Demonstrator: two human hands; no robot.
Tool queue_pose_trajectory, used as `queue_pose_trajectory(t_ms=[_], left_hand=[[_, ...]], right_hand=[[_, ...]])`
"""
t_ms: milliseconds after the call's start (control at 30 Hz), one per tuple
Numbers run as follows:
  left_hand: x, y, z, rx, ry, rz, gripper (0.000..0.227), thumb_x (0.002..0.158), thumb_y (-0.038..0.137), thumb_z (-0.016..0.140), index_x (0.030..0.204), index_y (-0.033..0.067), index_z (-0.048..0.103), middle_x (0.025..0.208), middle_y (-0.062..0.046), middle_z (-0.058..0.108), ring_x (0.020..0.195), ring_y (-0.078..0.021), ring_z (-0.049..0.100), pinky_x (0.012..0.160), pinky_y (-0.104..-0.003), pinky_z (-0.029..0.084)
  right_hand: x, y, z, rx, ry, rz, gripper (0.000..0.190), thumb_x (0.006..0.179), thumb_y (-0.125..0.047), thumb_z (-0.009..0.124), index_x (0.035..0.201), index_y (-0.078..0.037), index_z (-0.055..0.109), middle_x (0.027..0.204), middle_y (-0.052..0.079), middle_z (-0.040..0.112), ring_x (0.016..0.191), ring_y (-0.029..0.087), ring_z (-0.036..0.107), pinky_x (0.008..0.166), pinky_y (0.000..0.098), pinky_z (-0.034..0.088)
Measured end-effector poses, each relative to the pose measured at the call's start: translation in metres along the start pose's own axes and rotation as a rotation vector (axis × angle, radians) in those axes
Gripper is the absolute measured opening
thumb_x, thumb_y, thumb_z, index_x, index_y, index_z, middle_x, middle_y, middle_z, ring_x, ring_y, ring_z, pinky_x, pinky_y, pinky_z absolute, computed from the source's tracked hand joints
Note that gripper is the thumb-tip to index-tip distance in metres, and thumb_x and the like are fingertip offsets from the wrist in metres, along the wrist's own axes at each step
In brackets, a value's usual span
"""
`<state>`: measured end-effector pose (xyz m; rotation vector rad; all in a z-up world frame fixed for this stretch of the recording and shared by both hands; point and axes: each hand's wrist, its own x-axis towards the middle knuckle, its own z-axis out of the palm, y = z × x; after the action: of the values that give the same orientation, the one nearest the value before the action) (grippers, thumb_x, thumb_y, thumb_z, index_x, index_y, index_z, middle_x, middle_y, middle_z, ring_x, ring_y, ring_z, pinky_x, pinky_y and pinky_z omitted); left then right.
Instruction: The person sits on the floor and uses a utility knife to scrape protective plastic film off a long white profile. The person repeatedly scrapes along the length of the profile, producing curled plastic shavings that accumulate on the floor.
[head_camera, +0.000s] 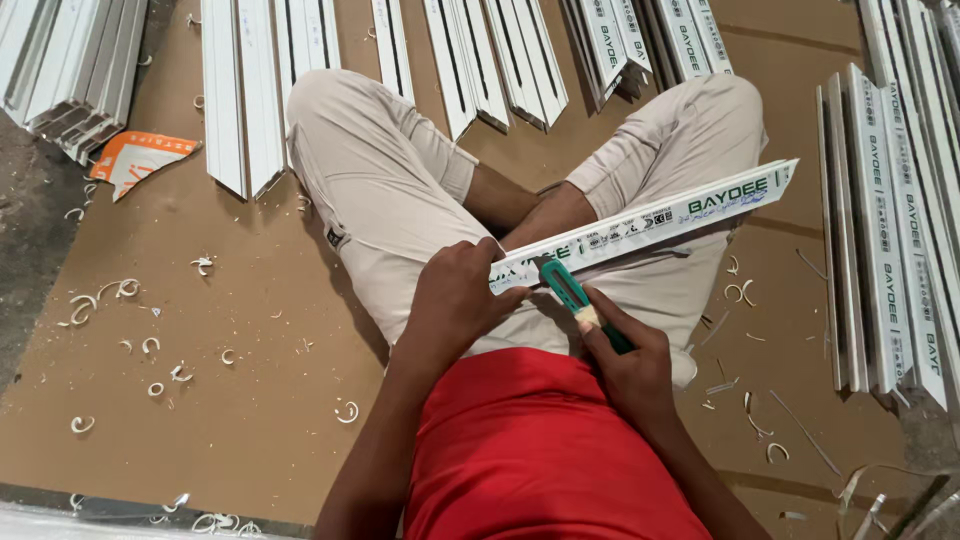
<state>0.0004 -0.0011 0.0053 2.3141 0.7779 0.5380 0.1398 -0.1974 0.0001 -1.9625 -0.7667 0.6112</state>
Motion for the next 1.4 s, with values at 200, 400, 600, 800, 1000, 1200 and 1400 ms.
queue_pose_trajectory(t_ms=[200,400,600,800,1000,1200,1400], left_hand=[[-0.001,0.001,0.000,-0.008,0.030,0.033,0.047,0.068,0.034,0.088,0.097,0.0023,0.068,0.083,-0.019,0.070,0.082,-0.0383,0.068,0.075,-0.048,0.054],[-0.003,0.007,-0.009,-0.018,0.049,0.057,0.048,0.073,0.040,0.087,0.100,0.0037,0.069,0.084,-0.019,0.071,0.082,-0.0382,0.068,0.073,-0.049,0.052],[0.005,0.024,-0.008,-0.036,0.193,0.204,0.028,0.087,0.030,0.077,0.105,0.0085,0.073,0.089,-0.011,0.074,0.080,-0.0316,0.069,0.071,-0.046,0.053],[0.012,0.028,-0.001,-0.007,0.308,0.323,0.009,0.088,0.018,0.075,0.091,0.0098,0.072,0.090,-0.006,0.074,0.082,-0.0277,0.070,0.071,-0.041,0.053],[0.011,0.029,0.005,0.014,0.325,0.276,0.007,0.091,0.014,0.074,0.090,0.0081,0.070,0.082,-0.007,0.070,0.076,-0.0282,0.067,0.068,-0.043,0.051],[0.011,0.028,0.009,0.029,0.335,0.205,0.008,0.090,0.014,0.074,0.094,0.0080,0.071,0.077,-0.010,0.067,0.071,-0.0316,0.064,0.065,-0.045,0.050],[0.012,0.029,0.000,-0.016,0.300,0.172,0.013,0.091,0.010,0.071,0.103,0.0074,0.073,0.080,-0.012,0.068,0.075,-0.0322,0.067,0.068,-0.044,0.052]], right_hand=[[0.008,0.001,0.006,-0.004,-0.029,-0.124,0.047,0.092,-0.009,0.070,0.139,-0.010,0.067,0.070,0.001,0.064,0.060,0.006,0.053,0.056,0.0239,0.047],[-0.003,0.006,0.002,0.191,0.142,-0.206,0.047,0.096,-0.008,0.068,0.142,-0.004,0.063,0.082,0.000,0.068,0.068,0.004,0.056,0.060,0.0215,0.049],[-0.006,0.008,-0.006,0.259,0.233,-0.061,0.047,0.094,-0.007,0.068,0.141,-0.004,0.065,0.084,-0.001,0.067,0.064,0.004,0.052,0.055,0.0225,0.044],[-0.001,0.008,-0.009,0.162,0.152,-0.142,0.048,0.094,-0.009,0.068,0.142,-0.010,0.065,0.075,-0.001,0.065,0.061,0.003,0.052,0.054,0.0217,0.045],[0.000,0.008,-0.008,0.307,0.118,-0.072,0.049,0.094,-0.008,0.067,0.142,-0.008,0.063,0.073,0.002,0.069,0.058,0.005,0.056,0.052,0.0240,0.047],[0.002,0.009,-0.009,0.247,0.085,-0.078,0.047,0.095,-0.009,0.066,0.142,-0.008,0.064,0.072,0.002,0.069,0.058,0.006,0.057,0.052,0.0242,0.049],[0.000,0.004,-0.009,0.254,0.094,-0.056,0.048,0.094,-0.008,0.066,0.142,-0.009,0.064,0.072,0.002,0.069,0.059,0.006,0.057,0.053,0.0239,0.048]])
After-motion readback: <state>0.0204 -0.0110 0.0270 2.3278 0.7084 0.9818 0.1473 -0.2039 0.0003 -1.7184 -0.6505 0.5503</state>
